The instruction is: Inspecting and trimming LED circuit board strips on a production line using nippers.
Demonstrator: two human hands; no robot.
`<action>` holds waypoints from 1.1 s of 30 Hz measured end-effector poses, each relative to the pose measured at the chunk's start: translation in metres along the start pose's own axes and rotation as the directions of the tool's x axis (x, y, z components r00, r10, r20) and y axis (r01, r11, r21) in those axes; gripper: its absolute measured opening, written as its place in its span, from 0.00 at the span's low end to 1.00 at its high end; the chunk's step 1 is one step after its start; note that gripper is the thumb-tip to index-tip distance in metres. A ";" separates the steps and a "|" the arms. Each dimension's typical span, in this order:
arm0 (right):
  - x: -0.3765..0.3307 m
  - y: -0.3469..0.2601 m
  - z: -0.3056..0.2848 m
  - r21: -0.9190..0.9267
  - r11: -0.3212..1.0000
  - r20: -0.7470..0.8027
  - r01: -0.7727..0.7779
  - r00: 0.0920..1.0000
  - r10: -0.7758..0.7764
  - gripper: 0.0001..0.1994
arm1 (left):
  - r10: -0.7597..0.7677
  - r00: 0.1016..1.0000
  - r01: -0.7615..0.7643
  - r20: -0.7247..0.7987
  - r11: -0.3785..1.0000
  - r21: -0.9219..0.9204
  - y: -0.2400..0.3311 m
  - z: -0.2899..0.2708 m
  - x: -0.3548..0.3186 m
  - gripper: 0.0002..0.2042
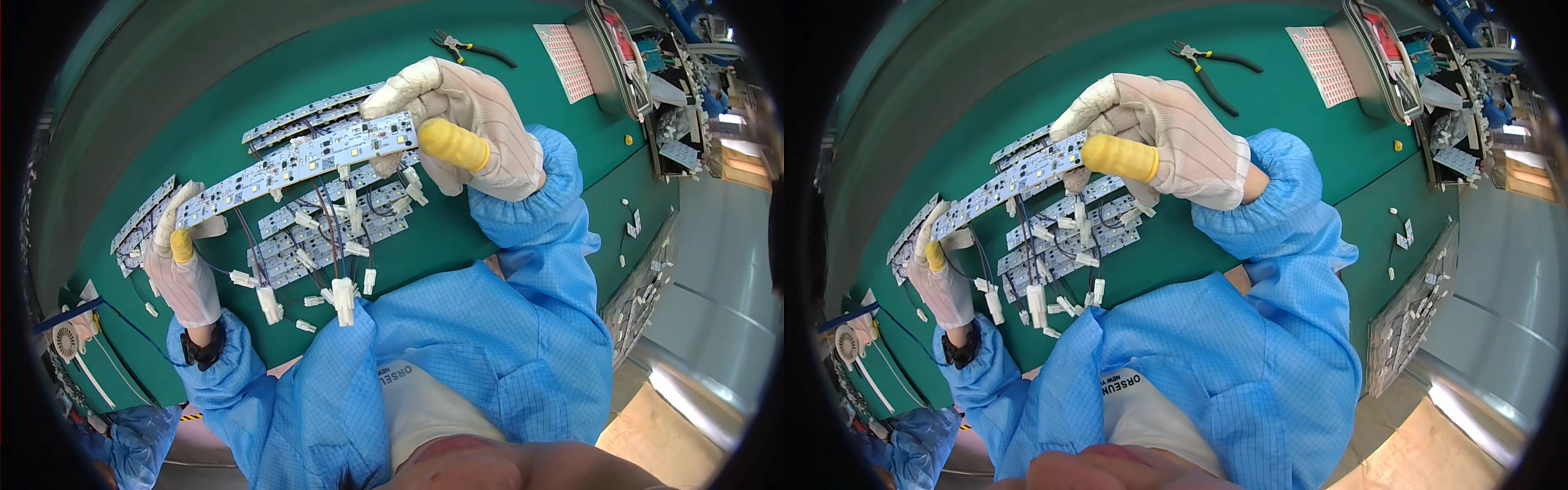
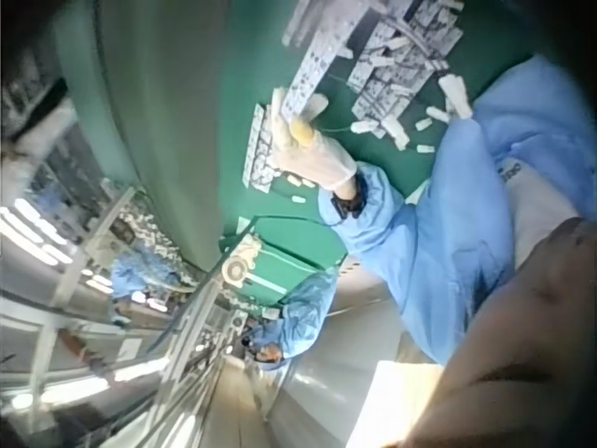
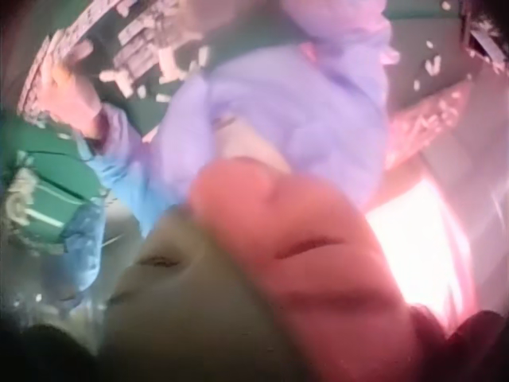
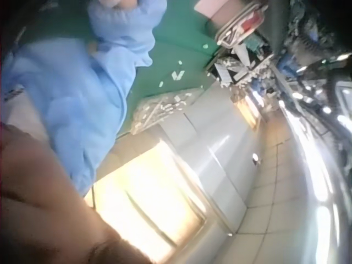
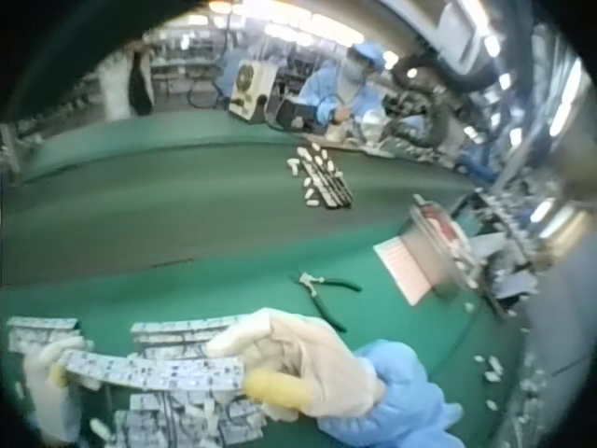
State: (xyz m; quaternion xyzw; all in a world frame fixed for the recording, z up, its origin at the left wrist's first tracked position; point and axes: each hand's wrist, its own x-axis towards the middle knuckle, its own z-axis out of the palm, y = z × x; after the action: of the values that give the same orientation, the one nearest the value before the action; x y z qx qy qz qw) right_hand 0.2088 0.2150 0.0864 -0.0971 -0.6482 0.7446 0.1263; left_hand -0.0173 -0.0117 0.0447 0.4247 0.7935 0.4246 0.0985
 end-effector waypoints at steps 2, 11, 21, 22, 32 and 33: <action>0.001 0.002 0.000 0.010 0.999 0.018 -0.039 0.999 0.039 0.27 | -0.007 1.000 0.007 0.008 1.000 -0.020 -0.001 0.000 -0.001 0.29; 0.003 0.016 -0.005 -0.022 0.996 -0.103 0.087 0.991 -0.088 0.38 | -0.054 0.986 -0.026 -0.156 0.882 -0.470 -0.010 0.008 -0.008 0.27; 0.011 0.025 -0.002 0.019 0.992 -0.148 0.124 0.982 -0.120 0.20 | -0.036 0.992 -0.049 -0.120 0.769 -0.637 0.000 0.003 -0.017 0.27; 0.012 0.026 -0.004 0.008 0.989 -0.116 0.148 0.982 -0.146 0.22 | 0.023 0.993 -0.087 -0.113 0.795 -0.600 0.000 0.001 -0.016 0.27; 0.015 0.029 0.003 -0.123 0.990 -0.212 0.072 0.972 -0.097 0.26 | 0.328 0.920 -0.389 -0.214 0.825 -0.411 -0.013 -0.003 -0.014 0.28; 0.015 0.027 0.005 -0.127 0.989 -0.216 0.070 0.972 -0.097 0.26 | 0.328 0.921 -0.387 -0.209 0.832 -0.398 -0.014 -0.003 -0.014 0.28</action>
State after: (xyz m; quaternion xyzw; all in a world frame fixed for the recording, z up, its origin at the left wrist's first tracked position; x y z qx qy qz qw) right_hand 0.1915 0.2119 0.0604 -0.1597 -0.6767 0.6833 0.2231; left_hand -0.0184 -0.0276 0.0334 0.5043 0.5907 0.6274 0.0561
